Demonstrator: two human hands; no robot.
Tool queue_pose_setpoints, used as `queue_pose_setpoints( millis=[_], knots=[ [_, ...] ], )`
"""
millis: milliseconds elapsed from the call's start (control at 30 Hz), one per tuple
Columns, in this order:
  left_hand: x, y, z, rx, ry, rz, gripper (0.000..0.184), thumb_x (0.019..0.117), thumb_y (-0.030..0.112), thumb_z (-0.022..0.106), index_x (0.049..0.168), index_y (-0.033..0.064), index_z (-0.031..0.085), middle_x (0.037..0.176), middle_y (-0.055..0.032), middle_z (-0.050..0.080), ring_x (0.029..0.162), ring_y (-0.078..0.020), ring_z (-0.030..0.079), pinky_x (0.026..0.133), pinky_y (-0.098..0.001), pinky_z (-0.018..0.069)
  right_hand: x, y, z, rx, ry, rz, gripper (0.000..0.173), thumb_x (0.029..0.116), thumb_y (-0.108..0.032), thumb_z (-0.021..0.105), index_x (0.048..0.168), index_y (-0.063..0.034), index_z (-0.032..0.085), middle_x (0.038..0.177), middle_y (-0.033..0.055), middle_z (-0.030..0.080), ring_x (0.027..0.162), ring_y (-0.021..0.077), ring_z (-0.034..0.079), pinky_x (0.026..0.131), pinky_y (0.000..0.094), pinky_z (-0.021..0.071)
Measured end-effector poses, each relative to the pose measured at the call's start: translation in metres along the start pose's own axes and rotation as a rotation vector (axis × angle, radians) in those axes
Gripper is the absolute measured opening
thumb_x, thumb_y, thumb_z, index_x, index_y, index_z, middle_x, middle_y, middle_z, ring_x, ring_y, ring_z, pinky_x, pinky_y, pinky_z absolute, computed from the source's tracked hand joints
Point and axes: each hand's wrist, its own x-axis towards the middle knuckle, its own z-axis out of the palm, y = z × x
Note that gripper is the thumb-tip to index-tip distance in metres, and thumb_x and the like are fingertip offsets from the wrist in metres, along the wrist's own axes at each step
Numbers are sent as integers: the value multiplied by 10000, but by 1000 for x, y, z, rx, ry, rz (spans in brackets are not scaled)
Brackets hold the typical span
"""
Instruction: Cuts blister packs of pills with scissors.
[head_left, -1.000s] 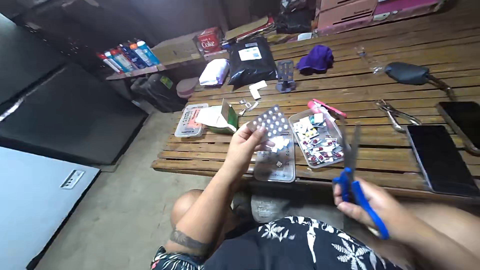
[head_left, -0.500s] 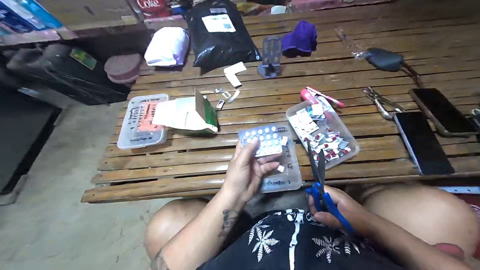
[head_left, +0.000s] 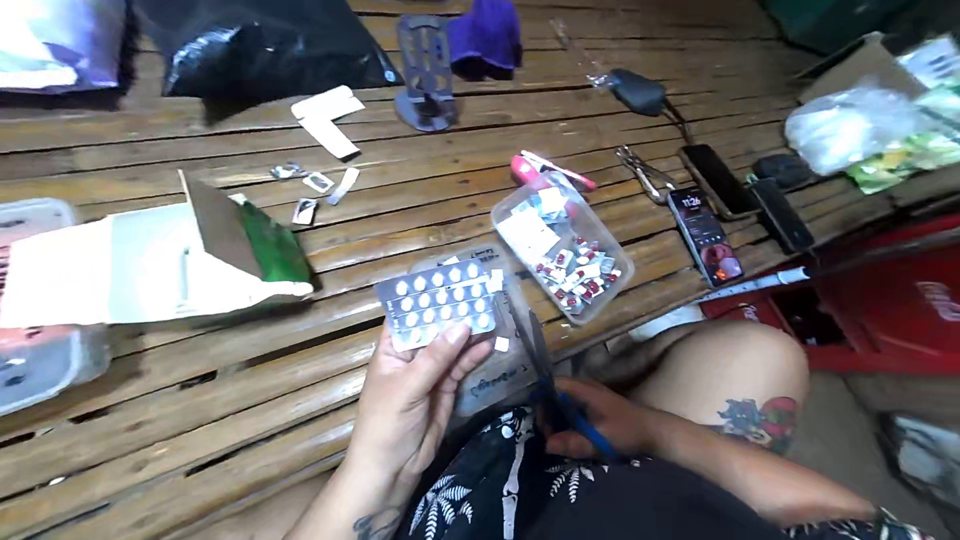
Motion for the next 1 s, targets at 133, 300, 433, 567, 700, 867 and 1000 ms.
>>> queue_pose_setpoints(
  millis=[133,300,433,567,700,867,1000],
  knots=[
    [0,3,-4,17,7,48,431,866,-46,734,1241,105,584,1050,-134,744,884,-220,763,788,-355,653,2,-1,5,-27,38,22,360,959,-312,696,1105,0,588,871,-29,616,764,-49,564,684,123,473],
    [-3,1,-1,46,46,105,469,848,-75,738,1244,113,570,1041,-107,742,883,-208,757,795,-356,650,-1,-7,15,-49,95,109,358,944,-299,714,1107,-2,598,858,-38,613,750,-54,561,682,122,476],
    [-6,-2,3,63,80,121,444,871,-100,688,1244,99,552,1029,-107,740,871,-212,757,790,-368,652,-6,-9,18,-29,117,123,325,951,-305,704,1092,-35,592,832,-67,587,714,-64,541,647,113,459],
    [-10,-5,8,44,105,127,411,889,-114,653,1235,84,554,1015,-105,737,857,-200,753,788,-357,649,-7,-10,23,-97,146,136,316,953,-295,707,1084,-30,596,831,-50,589,707,-59,537,641,117,457],
    [-12,-6,11,29,136,96,401,906,-126,625,1242,78,543,1021,-107,731,858,-202,750,802,-362,645,-8,-11,26,-171,185,145,267,942,-250,717,1054,-31,613,837,-38,601,719,-51,541,652,125,461],
    [-13,-6,14,40,139,60,403,914,-110,632,1267,63,543,1029,-121,732,865,-212,749,819,-370,640,-8,-9,25,-251,221,159,235,922,-221,717,1072,-61,632,907,-44,670,796,-37,610,719,153,516],
    [-13,-10,13,25,130,35,412,914,-105,651,1277,60,547,1037,-131,730,867,-219,748,824,-374,636,-9,-12,23,-281,231,212,211,916,-216,720,1072,-95,647,944,-62,695,830,-35,633,746,160,531]
  ],
)
